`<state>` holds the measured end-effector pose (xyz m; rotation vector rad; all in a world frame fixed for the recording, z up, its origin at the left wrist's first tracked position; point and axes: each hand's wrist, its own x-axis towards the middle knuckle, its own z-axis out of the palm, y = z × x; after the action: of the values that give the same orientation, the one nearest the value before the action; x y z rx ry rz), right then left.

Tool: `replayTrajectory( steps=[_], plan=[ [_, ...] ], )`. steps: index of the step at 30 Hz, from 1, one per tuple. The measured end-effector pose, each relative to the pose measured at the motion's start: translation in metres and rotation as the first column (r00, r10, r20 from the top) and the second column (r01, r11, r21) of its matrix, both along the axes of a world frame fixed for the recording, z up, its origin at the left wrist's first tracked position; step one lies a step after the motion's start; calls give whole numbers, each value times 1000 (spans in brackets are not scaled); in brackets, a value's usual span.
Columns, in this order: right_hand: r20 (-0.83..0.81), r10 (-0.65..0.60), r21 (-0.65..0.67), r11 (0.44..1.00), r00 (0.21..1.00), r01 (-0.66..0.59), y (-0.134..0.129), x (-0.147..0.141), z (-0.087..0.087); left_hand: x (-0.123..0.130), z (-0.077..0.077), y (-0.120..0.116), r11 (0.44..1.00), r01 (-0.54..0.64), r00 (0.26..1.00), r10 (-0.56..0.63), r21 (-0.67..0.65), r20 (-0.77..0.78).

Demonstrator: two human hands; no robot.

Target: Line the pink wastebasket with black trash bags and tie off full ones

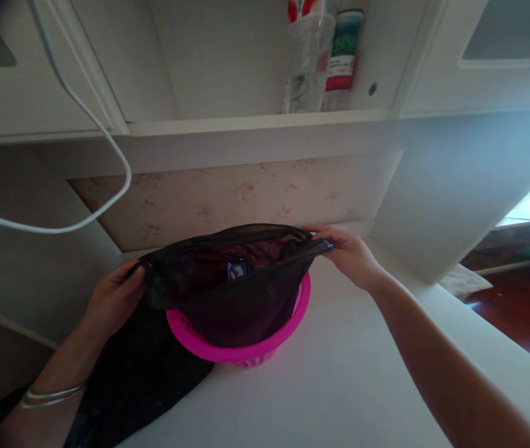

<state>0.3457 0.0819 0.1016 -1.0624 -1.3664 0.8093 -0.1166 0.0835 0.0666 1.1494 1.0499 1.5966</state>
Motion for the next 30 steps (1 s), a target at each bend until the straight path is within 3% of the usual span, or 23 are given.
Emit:
replayTrajectory(
  steps=[5,7,9,13,15,17,20,24,26,30],
  plan=[
    [-325,-89,144,979,941,143,1,19,17,-10,26,-2,972,-150,977,118,182,178],
    [-403,-64,163,977,913,140,-4,22,19,-13,30,-5,970,-135,967,85,203,239],
    [-399,-7,112,992,917,57,-9,21,13,-12,25,-7,979,-76,958,20,187,285],
    [-252,159,-37,984,954,-174,-10,10,-10,0,2,-6,993,70,988,-82,91,130],
    [-125,185,-103,975,975,-199,-6,1,-13,9,-1,-4,993,112,994,-111,22,-9],
    [-8,144,-125,982,990,-143,-1,-13,-6,20,7,-1,992,123,979,-127,-37,-160],
    [152,68,-57,997,986,-60,5,-40,16,44,34,1,988,141,916,-154,-62,-370],
    [355,125,-3,991,927,-132,9,-89,39,85,60,4,921,364,832,-389,-141,-396],
    [432,155,-21,987,888,-162,8,-113,46,104,62,5,864,474,766,-500,-171,-404],
    [472,228,53,957,851,-286,3,-146,55,126,52,8,873,474,766,-471,-109,-437]
  ],
)
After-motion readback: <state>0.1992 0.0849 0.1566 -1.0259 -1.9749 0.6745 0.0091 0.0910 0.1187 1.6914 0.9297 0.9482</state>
